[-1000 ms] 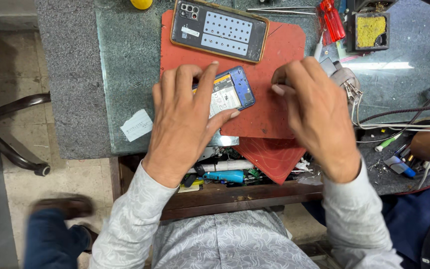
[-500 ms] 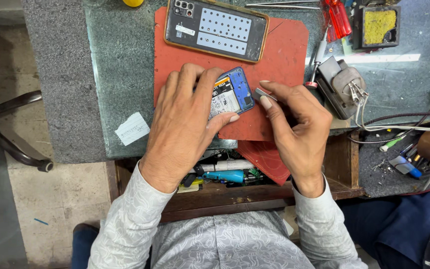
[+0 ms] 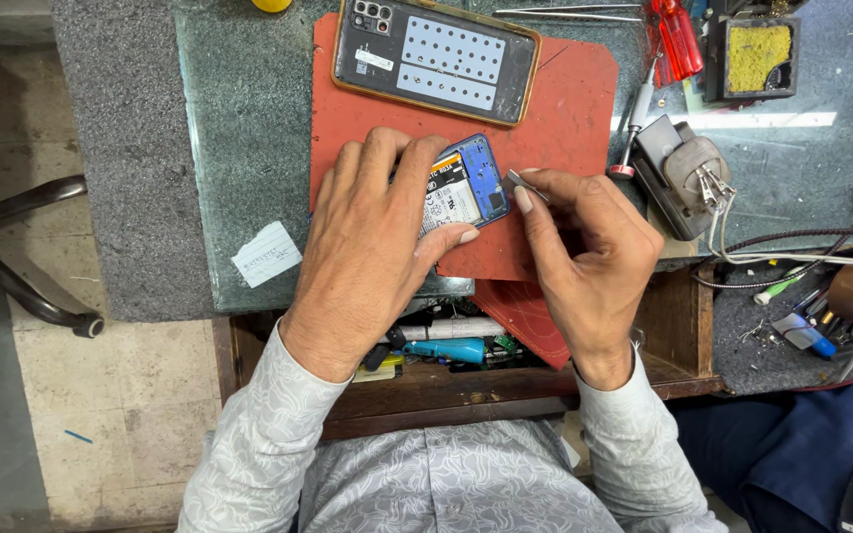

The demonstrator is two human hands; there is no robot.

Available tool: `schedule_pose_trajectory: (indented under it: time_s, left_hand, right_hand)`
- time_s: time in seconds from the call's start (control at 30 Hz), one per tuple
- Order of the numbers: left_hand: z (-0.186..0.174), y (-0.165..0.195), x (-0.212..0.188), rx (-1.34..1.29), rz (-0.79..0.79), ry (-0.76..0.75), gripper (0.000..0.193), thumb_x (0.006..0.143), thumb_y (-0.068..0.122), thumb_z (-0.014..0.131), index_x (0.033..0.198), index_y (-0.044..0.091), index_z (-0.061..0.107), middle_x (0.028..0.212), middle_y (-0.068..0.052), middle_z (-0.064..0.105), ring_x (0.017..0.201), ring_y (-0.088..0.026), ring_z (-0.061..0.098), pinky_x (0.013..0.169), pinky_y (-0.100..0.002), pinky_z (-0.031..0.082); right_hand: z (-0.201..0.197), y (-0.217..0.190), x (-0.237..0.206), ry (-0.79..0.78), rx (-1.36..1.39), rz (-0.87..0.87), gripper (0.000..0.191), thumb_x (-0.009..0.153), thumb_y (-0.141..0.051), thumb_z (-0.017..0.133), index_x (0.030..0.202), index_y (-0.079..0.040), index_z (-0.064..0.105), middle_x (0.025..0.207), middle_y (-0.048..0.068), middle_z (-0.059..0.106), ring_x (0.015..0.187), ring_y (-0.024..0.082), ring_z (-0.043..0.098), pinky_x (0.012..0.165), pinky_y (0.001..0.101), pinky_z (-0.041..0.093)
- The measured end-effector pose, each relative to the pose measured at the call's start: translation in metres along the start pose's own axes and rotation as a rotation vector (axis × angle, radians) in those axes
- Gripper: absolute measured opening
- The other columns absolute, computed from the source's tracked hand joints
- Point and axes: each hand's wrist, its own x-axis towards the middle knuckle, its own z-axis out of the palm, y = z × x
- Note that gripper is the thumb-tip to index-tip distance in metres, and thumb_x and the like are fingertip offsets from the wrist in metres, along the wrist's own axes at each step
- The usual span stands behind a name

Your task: The person disassembles a smartphone at a repair bench. They pry off the back cover, use a screwdriver to remove screws from the frame, lift out the battery, and separate the main circuit board from the housing, handling the internal components by hand.

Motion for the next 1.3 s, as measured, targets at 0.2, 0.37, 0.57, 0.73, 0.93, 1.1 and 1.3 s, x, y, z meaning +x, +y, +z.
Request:
schedule_pose_trajectory:
  time_s: [0.2,0.37,0.57,0.73,0.93,1.1,1.3]
  left_hand:
    - [0.001,0.000,0.001,0.016,0.000,-0.009,0.070,0.080,0.029,0.086,0.135,0.001,0.054,0.116,-0.014,0.051,0.106,-0.032,0.053,0.095,-0.046,0.045]
    - [0.001,-0.001,-0.001,0.018,0.004,-0.007,0.070,0.080,0.029,0.086,0.135,0.000,0.054,0.116,-0.014,0.051,0.107,-0.032,0.052,0.095,-0.046,0.045]
    - [0.003,-0.004,-0.003,0.016,0.026,0.014,0.069,0.082,0.029,0.086,0.135,-0.001,0.054,0.118,-0.014,0.051,0.107,-0.032,0.052,0.096,-0.047,0.045]
    - [0.004,-0.006,-0.004,0.007,0.031,0.028,0.067,0.082,0.029,0.086,0.133,0.000,0.054,0.117,-0.014,0.051,0.107,-0.032,0.052,0.096,-0.047,0.044]
    - [0.004,-0.007,-0.004,-0.001,0.037,0.034,0.067,0.083,0.029,0.086,0.134,0.000,0.054,0.118,-0.014,0.051,0.108,-0.032,0.052,0.097,-0.047,0.044]
    - [0.005,-0.008,-0.004,0.003,0.033,0.028,0.069,0.080,0.030,0.086,0.134,-0.001,0.054,0.118,-0.014,0.051,0.108,-0.032,0.052,0.097,-0.047,0.044]
    - [0.004,-0.008,-0.004,-0.014,0.028,0.029,0.071,0.079,0.030,0.087,0.135,-0.001,0.055,0.118,-0.013,0.051,0.107,-0.031,0.053,0.097,-0.046,0.044]
  right_hand:
    - [0.000,-0.004,0.000,0.021,-0.152,-0.178,0.014,0.101,0.002,0.079,0.114,-0.001,0.073,0.095,0.008,0.069,0.080,0.014,0.065,0.067,0.0250,0.051]
    - [-0.003,-0.009,0.000,-0.010,-0.418,-0.365,0.023,0.096,0.004,0.080,0.116,-0.004,0.074,0.093,0.008,0.064,0.080,0.024,0.060,0.071,0.0363,0.047]
    - [-0.005,-0.015,0.003,-0.082,-0.515,-0.419,0.023,0.094,0.003,0.078,0.116,-0.004,0.074,0.093,0.010,0.063,0.083,0.027,0.060,0.074,0.0399,0.048]
    - [-0.010,-0.017,0.013,-0.120,-0.315,-0.263,0.012,0.099,0.000,0.077,0.110,-0.003,0.073,0.092,0.010,0.066,0.079,0.023,0.064,0.074,0.0349,0.049]
    - [-0.005,-0.018,0.008,-0.085,-0.250,-0.169,0.010,0.099,0.001,0.076,0.109,0.000,0.073,0.093,0.010,0.070,0.076,0.018,0.066,0.072,0.0299,0.051]
    - [-0.002,-0.005,0.012,-0.103,0.174,0.165,0.010,0.101,-0.001,0.073,0.110,0.003,0.073,0.099,0.005,0.075,0.083,0.004,0.066,0.073,0.0202,0.054]
    - [-0.006,0.010,0.020,-0.165,0.266,0.268,0.011,0.098,-0.001,0.074,0.107,0.005,0.073,0.091,0.005,0.074,0.076,0.004,0.065,0.067,0.0200,0.055]
